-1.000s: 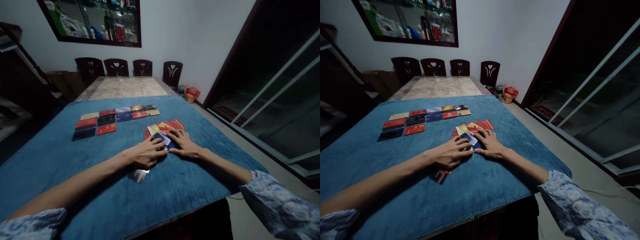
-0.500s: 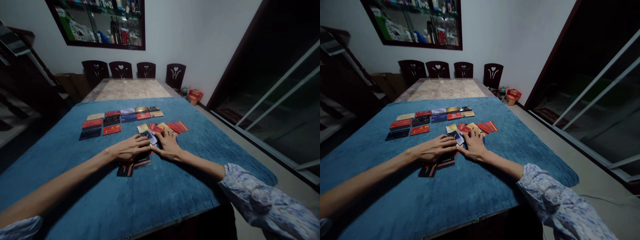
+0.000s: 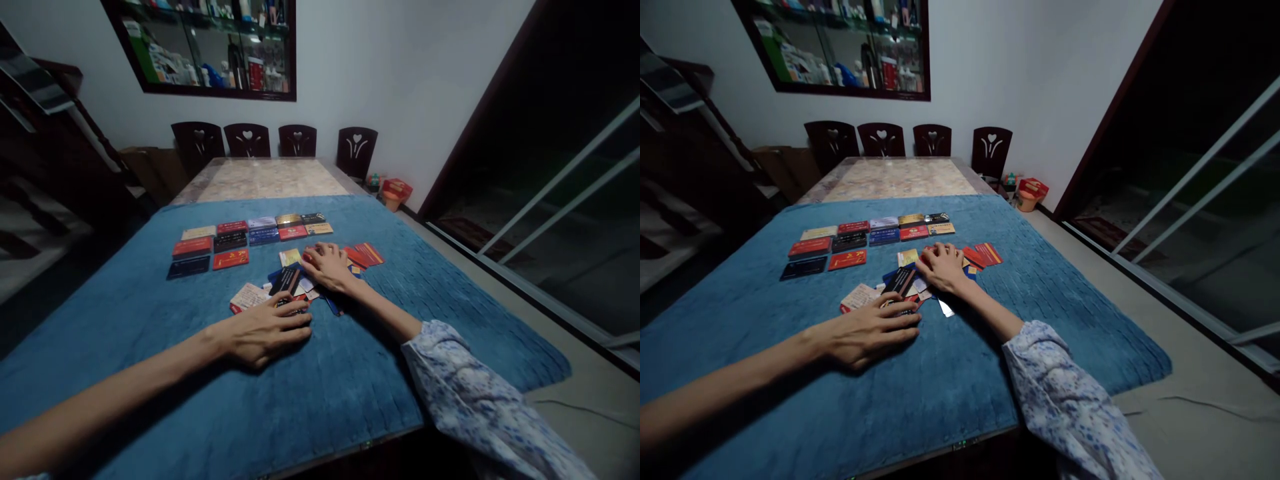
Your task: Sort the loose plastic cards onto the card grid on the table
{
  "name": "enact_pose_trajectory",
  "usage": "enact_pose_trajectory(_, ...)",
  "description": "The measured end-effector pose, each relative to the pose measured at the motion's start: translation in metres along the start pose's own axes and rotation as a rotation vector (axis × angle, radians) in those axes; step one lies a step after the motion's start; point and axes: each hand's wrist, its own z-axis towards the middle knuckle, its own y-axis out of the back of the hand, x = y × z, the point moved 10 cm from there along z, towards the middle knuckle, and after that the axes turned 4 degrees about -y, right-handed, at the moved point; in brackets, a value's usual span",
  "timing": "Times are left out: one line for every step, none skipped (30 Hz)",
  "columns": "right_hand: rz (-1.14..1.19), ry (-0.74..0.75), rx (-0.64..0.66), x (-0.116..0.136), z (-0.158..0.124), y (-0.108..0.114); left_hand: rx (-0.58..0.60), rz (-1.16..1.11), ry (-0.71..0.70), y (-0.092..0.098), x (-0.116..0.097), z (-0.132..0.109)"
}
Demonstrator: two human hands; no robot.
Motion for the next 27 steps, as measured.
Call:
enact_pose_trajectory(-0.010, -0.004, 0.022, 0.001, 0.003, -0.004, 0.012, 0.012, 0.009, -0.001, 0.005, -0.002)
enact_pose_trajectory(-0.023, 0.002, 0.036, 0.003, 0.005, -0.007, 0.028, 0.024, 0.016, -0.002, 0.008, -0.004)
enact_pose_trajectory(-0.037, 0.012, 0.044, 0.006, 0.007, -0.010, 0.046, 0.038, 0.024, -0.002, 0.011, -0.006)
enact_pose_trajectory(-0.049, 0.022, 0.042, 0.010, 0.007, -0.011, 0.065, 0.052, 0.032, -0.003, 0.013, -0.008)
enact_pose_trajectory(-0.057, 0.024, 0.035, 0.013, 0.007, -0.012, 0.077, 0.066, 0.038, -0.003, 0.015, -0.009)
enact_pose_trajectory(-0.060, 0.015, 0.024, 0.015, 0.007, -0.012, 0.084, 0.079, 0.044, -0.002, 0.016, -0.011)
enact_pose_trajectory(-0.058, -0.005, 0.009, 0.017, 0.007, -0.012, 0.082, 0.093, 0.052, 0.001, 0.018, -0.012)
enact_pose_trajectory(-0.054, -0.032, -0.011, 0.017, 0.007, -0.011, 0.074, 0.105, 0.060, 0.003, 0.020, -0.014)
enact_pose_trajectory(-0.048, -0.062, -0.036, 0.017, 0.006, -0.008, 0.063, 0.118, 0.068, 0.006, 0.022, -0.016)
enact_pose_trajectory(-0.039, -0.090, -0.065, 0.016, 0.006, -0.005, 0.053, 0.129, 0.073, 0.009, 0.024, -0.018)
enact_pose_trajectory(-0.027, -0.112, -0.096, 0.015, 0.006, -0.002, 0.043, 0.139, 0.076, 0.011, 0.026, -0.021)
enact_pose_trajectory(-0.011, -0.126, -0.128, 0.013, 0.005, 0.002, 0.037, 0.149, 0.075, 0.013, 0.028, -0.025)
enact_pose_trajectory(0.009, -0.128, -0.161, 0.011, 0.004, 0.006, 0.033, 0.160, 0.069, 0.014, 0.030, -0.029)
enact_pose_trajectory(0.031, -0.118, -0.188, 0.009, 0.002, 0.011, 0.032, 0.169, 0.068, 0.014, 0.032, -0.033)
enact_pose_trajectory(0.052, -0.091, -0.206, 0.007, 0.001, 0.015, 0.034, 0.177, 0.059, 0.013, 0.034, -0.037)
enact_pose_trajectory(0.071, -0.053, -0.218, 0.006, -0.001, 0.019, 0.028, 0.182, 0.059, 0.013, 0.037, -0.041)
enact_pose_trajectory(0.088, 0.003, -0.202, 0.006, -0.002, 0.021, 0.022, 0.186, 0.063, 0.014, 0.039, -0.045)
enact_pose_trajectory(0.101, 0.083, -0.155, 0.008, -0.004, 0.021, 0.021, 0.184, 0.056, 0.013, 0.040, -0.048)
enact_pose_trajectory(0.113, 0.177, -0.082, 0.013, -0.005, 0.018, 0.018, 0.181, 0.054, 0.013, 0.042, -0.051)
enact_pose_trajectory(0.123, 0.262, 0.002, 0.017, -0.008, 0.015, 0.014, 0.177, 0.052, 0.013, 0.043, -0.054)
enact_pose_trajectory(0.125, 0.319, 0.085, 0.018, -0.010, 0.011, 0.007, 0.172, 0.048, 0.013, 0.043, -0.056)
enact_pose_trajectory(0.122, 0.348, 0.150, 0.017, -0.012, 0.009, -0.005, 0.169, 0.047, 0.013, 0.044, -0.057)
enact_pose_trajectory(0.117, 0.356, 0.202, 0.015, -0.012, 0.008, -0.023, 0.165, 0.050, 0.014, 0.044, -0.058)
enact_pose_trajectory(0.113, 0.350, 0.244, 0.012, -0.012, 0.007, -0.050, 0.160, 0.056, 0.016, 0.045, -0.059)
enact_pose_trajectory(0.111, 0.340, 0.279, 0.009, -0.012, 0.006, -0.081, 0.155, 0.061, 0.017, 0.046, -0.059)
enact_pose_trajectory(0.107, 0.330, 0.306, 0.007, -0.011, 0.005, -0.116, 0.155, 0.073, 0.019, 0.047, -0.058)
enact_pose_trajectory(0.101, 0.317, 0.326, 0.004, -0.011, 0.004, -0.153, 0.158, 0.100, 0.020, 0.051, -0.057)
